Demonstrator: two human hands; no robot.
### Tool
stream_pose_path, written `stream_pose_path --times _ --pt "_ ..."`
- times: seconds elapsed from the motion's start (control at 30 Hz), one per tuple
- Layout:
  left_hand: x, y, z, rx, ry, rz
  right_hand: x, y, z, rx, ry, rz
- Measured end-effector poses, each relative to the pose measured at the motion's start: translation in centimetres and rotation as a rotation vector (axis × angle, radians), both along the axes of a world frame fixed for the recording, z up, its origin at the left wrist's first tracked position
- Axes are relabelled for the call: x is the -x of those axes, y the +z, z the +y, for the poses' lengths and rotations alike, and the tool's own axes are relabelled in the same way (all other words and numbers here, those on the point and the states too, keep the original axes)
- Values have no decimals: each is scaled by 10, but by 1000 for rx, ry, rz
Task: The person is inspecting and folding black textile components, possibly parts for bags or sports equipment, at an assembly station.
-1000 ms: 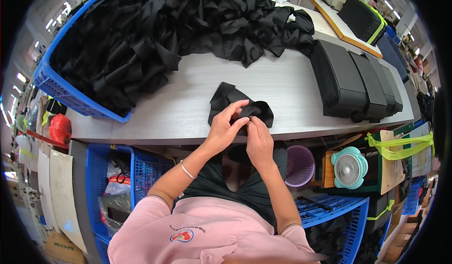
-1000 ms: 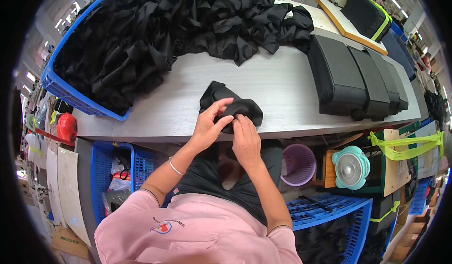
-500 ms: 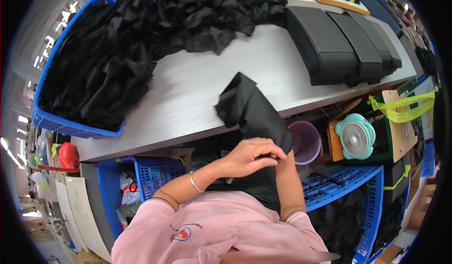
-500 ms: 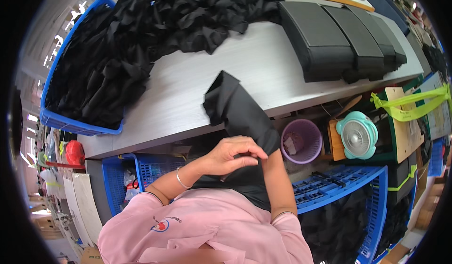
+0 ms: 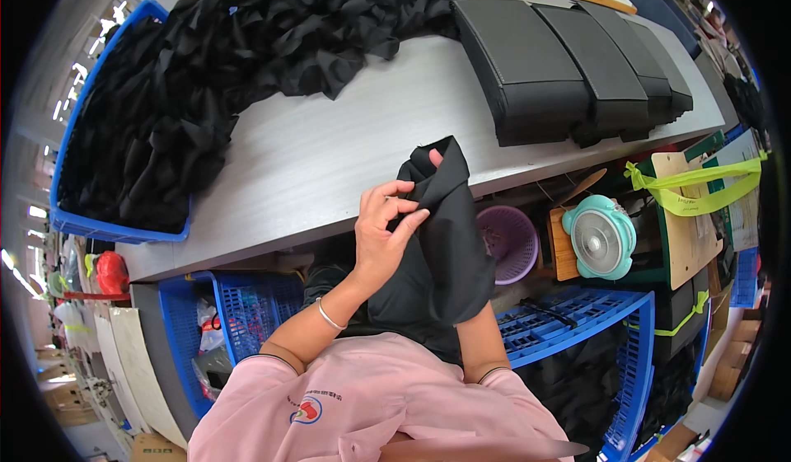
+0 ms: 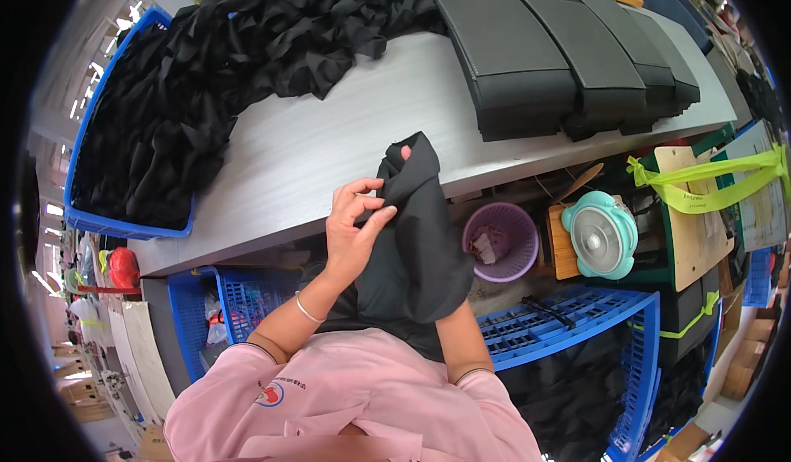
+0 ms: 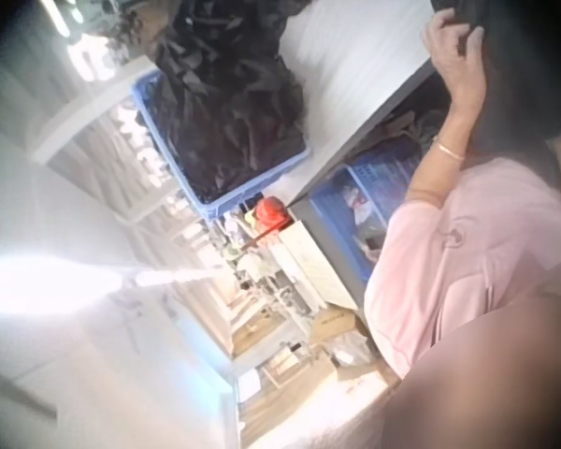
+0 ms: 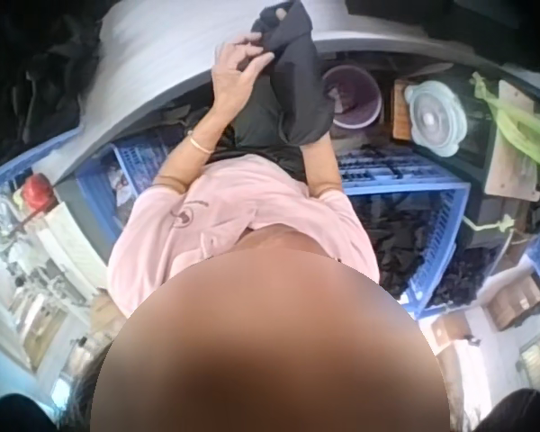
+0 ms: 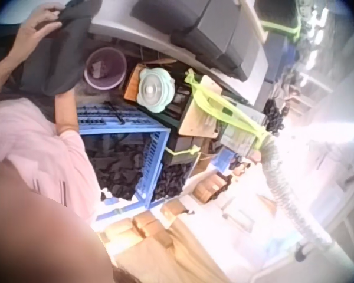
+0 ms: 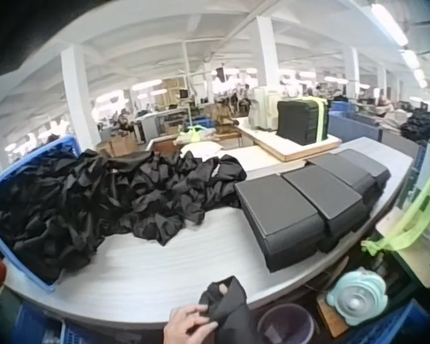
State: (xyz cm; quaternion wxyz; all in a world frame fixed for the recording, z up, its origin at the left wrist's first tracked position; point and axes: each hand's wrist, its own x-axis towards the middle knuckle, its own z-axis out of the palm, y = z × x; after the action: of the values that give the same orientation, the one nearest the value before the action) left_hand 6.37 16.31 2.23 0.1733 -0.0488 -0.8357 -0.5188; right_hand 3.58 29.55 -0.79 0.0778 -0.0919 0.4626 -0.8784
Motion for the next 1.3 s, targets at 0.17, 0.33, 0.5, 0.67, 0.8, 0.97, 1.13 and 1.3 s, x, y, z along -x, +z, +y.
stream_pose_path --times 0.17,0.33,0.5,0.67,0.8,0.97,1.13,1.3 --pt "12 6 -15 -503 -33 -232 -46 -16 10 -136 144 172" --pt "7 21 -32 -243 -77 -190 -69 24 3 -619 55 345" --pt "-30 20 -32 -1 49 47 -51 59 -32 -510 -36 155" --pt "-88 19 -24 -61 164 282 -70 49 -26 -114 -27 -19" --pt "-135 6 -6 207 -250 368 -80 20 -26 133 -52 -208" --pt "-130 -3 -37 -219 -422 -61 -55 -10 -38 331 -142 -405" --pt "-89 3 -67 -528 -41 18 -75 -26 -75 98 -147 -351" --pt "-18 -6 -110 -507 226 127 -142 -8 -89 -592 87 228"
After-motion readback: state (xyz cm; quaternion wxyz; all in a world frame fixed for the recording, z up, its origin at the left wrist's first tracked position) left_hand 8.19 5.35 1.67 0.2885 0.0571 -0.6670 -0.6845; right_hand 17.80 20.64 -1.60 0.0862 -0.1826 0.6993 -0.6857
